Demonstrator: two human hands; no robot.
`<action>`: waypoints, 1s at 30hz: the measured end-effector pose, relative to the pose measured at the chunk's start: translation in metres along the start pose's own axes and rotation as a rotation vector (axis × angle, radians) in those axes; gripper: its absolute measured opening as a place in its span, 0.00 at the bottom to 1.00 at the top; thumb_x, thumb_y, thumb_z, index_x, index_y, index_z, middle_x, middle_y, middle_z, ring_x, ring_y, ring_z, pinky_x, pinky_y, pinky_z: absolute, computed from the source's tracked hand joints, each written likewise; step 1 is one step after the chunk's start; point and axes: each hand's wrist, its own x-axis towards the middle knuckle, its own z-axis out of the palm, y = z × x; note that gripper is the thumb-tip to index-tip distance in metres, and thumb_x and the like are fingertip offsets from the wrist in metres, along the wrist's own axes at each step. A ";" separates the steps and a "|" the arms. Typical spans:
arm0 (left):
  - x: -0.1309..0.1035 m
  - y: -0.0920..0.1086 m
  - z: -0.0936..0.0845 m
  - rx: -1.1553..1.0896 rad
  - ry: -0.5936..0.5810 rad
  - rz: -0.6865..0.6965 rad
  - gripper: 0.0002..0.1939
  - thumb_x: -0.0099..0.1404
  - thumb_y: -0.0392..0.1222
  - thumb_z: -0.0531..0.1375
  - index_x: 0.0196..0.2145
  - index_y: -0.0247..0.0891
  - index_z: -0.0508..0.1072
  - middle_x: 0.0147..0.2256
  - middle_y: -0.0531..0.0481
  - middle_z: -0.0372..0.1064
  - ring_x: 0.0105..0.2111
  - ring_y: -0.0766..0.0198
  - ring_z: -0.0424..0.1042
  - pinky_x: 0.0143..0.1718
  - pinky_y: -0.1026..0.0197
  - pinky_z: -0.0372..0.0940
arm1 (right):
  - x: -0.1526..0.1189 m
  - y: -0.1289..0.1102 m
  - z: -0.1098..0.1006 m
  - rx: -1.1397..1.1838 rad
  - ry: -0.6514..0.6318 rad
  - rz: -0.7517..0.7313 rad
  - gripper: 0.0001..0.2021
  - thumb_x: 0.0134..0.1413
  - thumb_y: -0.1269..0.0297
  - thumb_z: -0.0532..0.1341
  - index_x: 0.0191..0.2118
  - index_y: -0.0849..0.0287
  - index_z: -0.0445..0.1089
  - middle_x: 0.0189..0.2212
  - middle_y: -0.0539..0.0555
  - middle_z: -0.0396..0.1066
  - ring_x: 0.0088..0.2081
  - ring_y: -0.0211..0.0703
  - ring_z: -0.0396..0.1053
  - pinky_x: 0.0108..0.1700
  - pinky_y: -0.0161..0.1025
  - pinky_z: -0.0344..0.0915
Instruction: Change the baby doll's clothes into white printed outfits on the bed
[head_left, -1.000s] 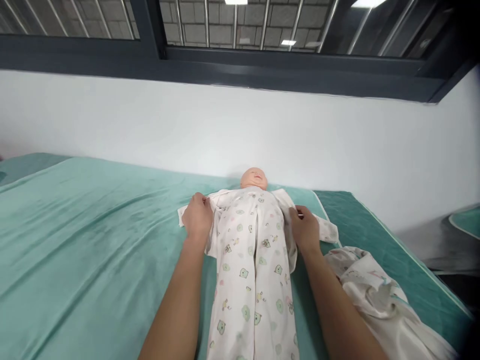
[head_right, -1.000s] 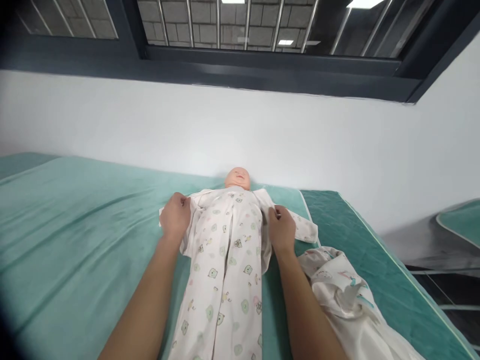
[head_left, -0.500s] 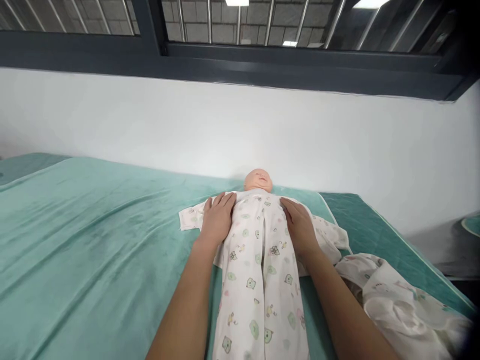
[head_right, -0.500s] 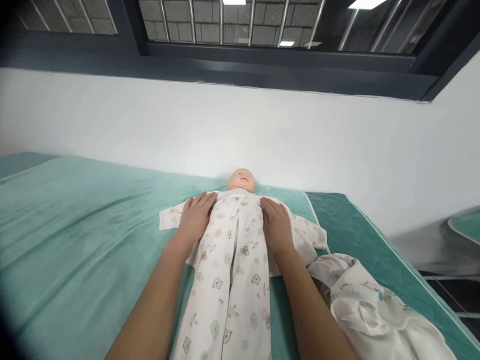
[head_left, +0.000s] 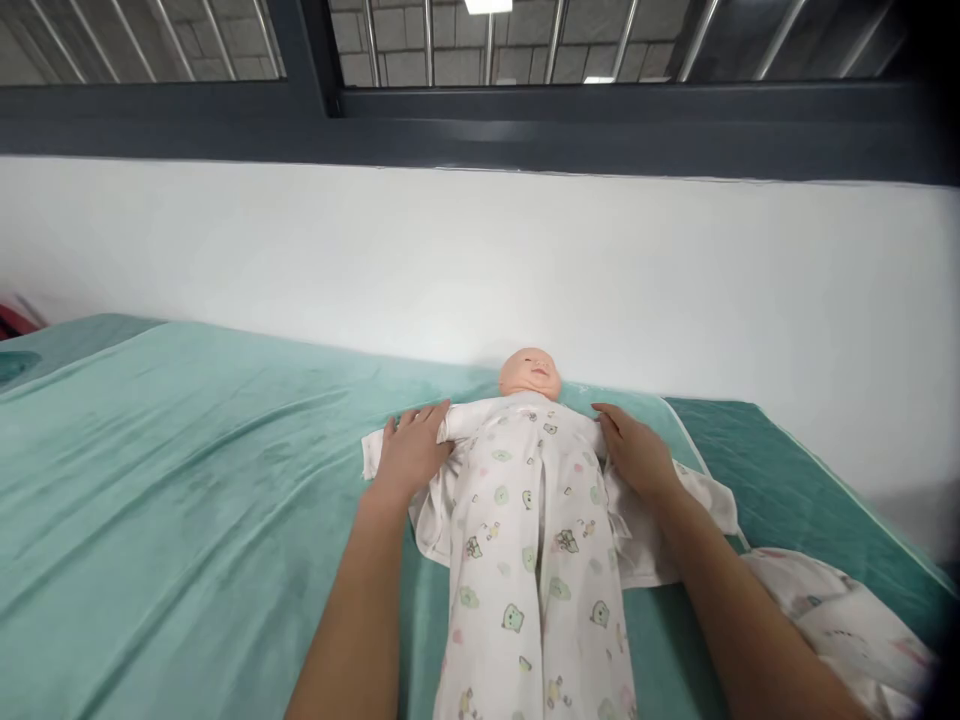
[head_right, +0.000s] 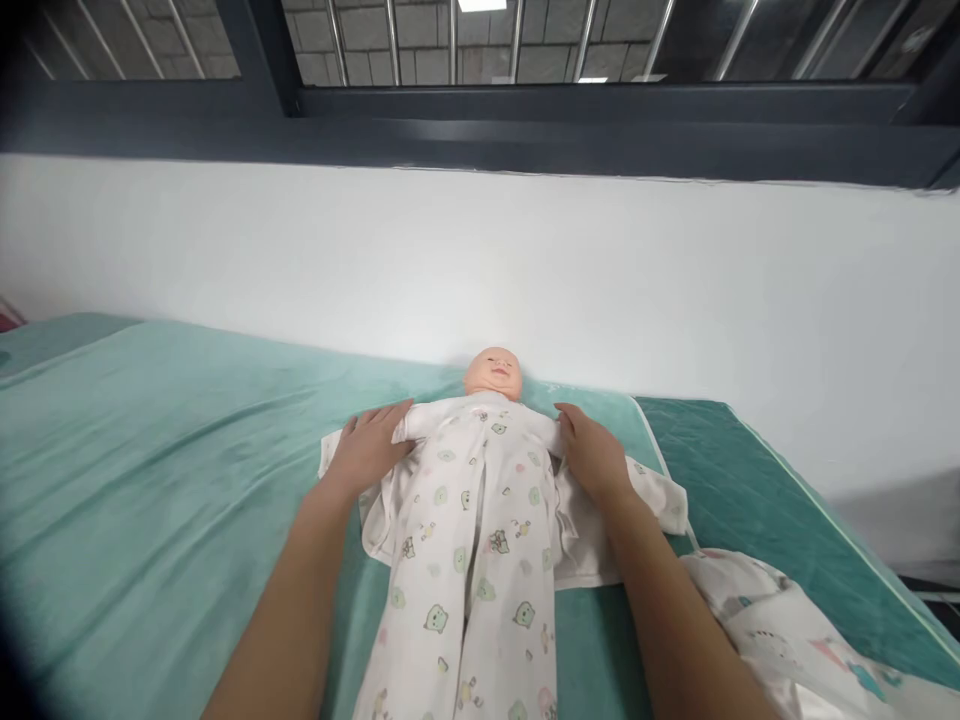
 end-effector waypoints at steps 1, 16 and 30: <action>0.000 0.001 0.000 0.000 0.000 -0.002 0.32 0.66 0.46 0.54 0.67 0.49 0.55 0.65 0.47 0.59 0.65 0.45 0.55 0.64 0.36 0.47 | -0.002 -0.002 -0.002 0.019 0.043 -0.034 0.22 0.66 0.57 0.45 0.56 0.54 0.69 0.48 0.59 0.76 0.48 0.57 0.72 0.48 0.51 0.64; 0.002 0.007 0.003 -0.121 0.210 0.001 0.31 0.63 0.37 0.53 0.64 0.43 0.61 0.59 0.48 0.67 0.58 0.52 0.64 0.59 0.48 0.58 | 0.004 -0.227 0.008 -0.440 -0.434 -0.495 0.20 0.58 0.64 0.57 0.56 0.62 0.65 0.53 0.64 0.69 0.54 0.58 0.67 0.53 0.52 0.64; 0.000 0.006 0.006 -0.203 0.385 -0.152 0.18 0.67 0.38 0.51 0.50 0.48 0.75 0.48 0.52 0.75 0.46 0.55 0.73 0.41 0.56 0.65 | 0.011 -0.221 0.002 -0.572 -0.469 -0.581 0.18 0.58 0.57 0.61 0.53 0.53 0.68 0.49 0.60 0.72 0.45 0.53 0.73 0.41 0.41 0.64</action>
